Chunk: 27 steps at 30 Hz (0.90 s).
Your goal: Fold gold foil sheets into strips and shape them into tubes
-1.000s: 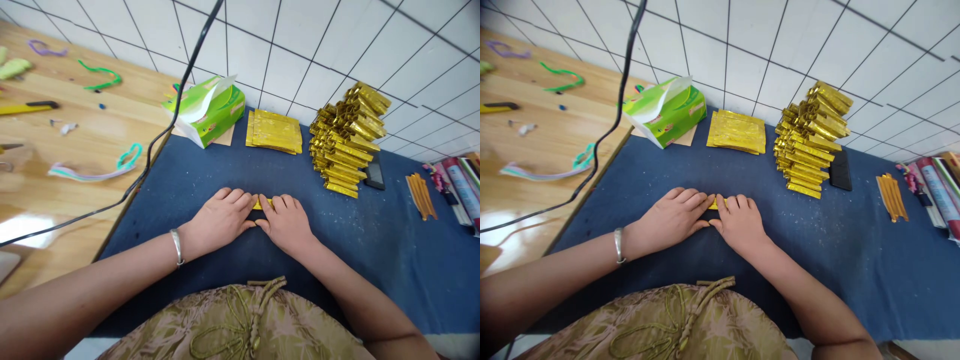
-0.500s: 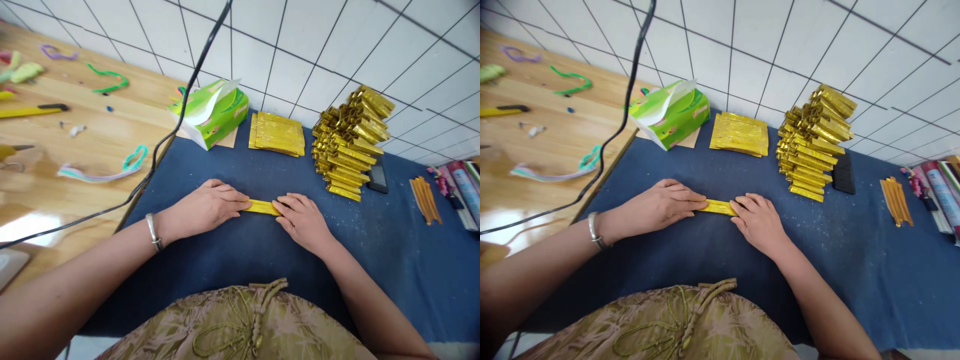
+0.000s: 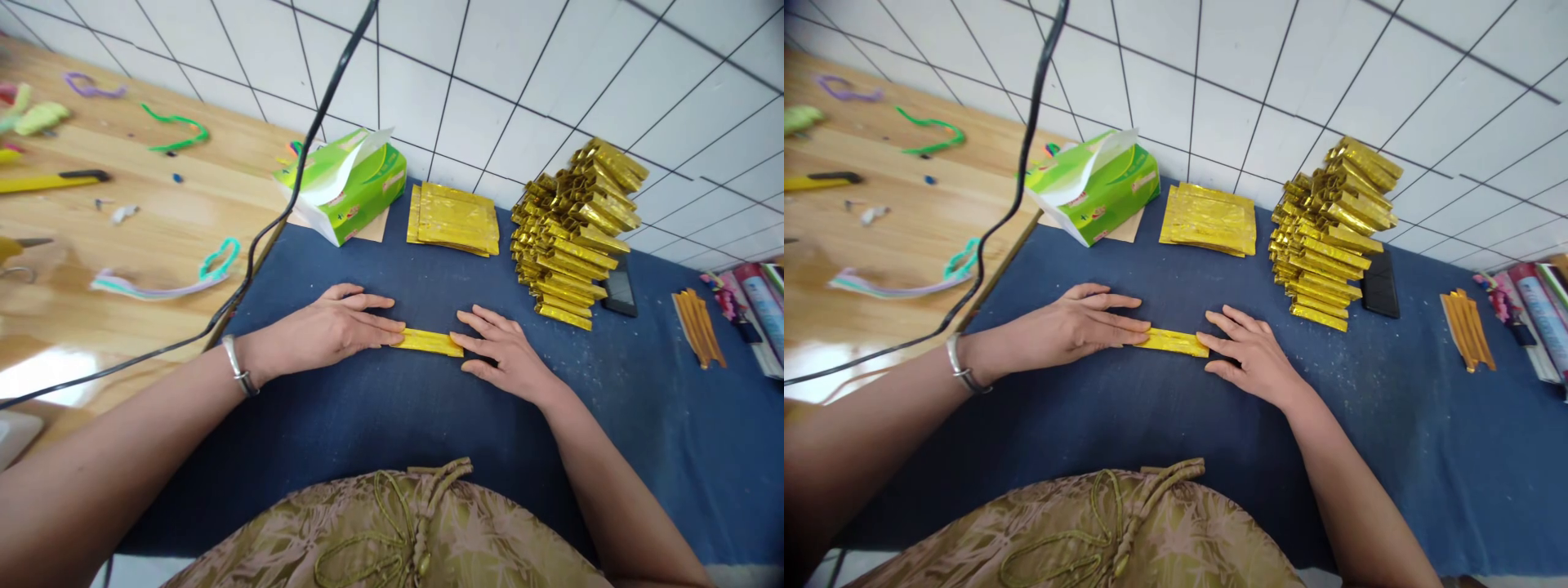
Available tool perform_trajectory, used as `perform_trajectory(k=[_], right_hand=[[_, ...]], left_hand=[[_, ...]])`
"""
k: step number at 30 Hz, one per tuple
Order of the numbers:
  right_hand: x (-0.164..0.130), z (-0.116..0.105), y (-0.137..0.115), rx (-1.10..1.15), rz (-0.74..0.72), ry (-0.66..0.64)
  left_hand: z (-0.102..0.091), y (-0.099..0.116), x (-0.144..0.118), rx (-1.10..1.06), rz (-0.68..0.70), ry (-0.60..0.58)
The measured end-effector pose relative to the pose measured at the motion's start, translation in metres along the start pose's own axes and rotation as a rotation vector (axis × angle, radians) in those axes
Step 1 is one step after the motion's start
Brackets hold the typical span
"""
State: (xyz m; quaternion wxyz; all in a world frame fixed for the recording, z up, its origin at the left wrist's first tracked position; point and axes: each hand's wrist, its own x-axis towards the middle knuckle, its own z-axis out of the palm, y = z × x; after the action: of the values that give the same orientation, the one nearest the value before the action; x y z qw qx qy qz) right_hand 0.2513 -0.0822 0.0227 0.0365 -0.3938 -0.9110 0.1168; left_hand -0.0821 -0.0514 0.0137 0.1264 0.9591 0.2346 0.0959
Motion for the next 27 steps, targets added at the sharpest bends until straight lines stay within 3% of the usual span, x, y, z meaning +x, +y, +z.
perform_trajectory(k=[12,21,27], right_hand=[[0.0,-0.001,0.002,0.012,0.024,-0.006],[0.001,-0.004,-0.004,0.015,0.072,-0.021],[0.001,-0.001,-0.009,0.028,0.107,0.045]], left_hand=[[-0.006,0.007,0.003,0.016,-0.016,0.08],[-0.015,0.031,0.008,0.119,-0.115,0.048],[-0.008,0.034,0.011,0.104,-0.156,0.097]])
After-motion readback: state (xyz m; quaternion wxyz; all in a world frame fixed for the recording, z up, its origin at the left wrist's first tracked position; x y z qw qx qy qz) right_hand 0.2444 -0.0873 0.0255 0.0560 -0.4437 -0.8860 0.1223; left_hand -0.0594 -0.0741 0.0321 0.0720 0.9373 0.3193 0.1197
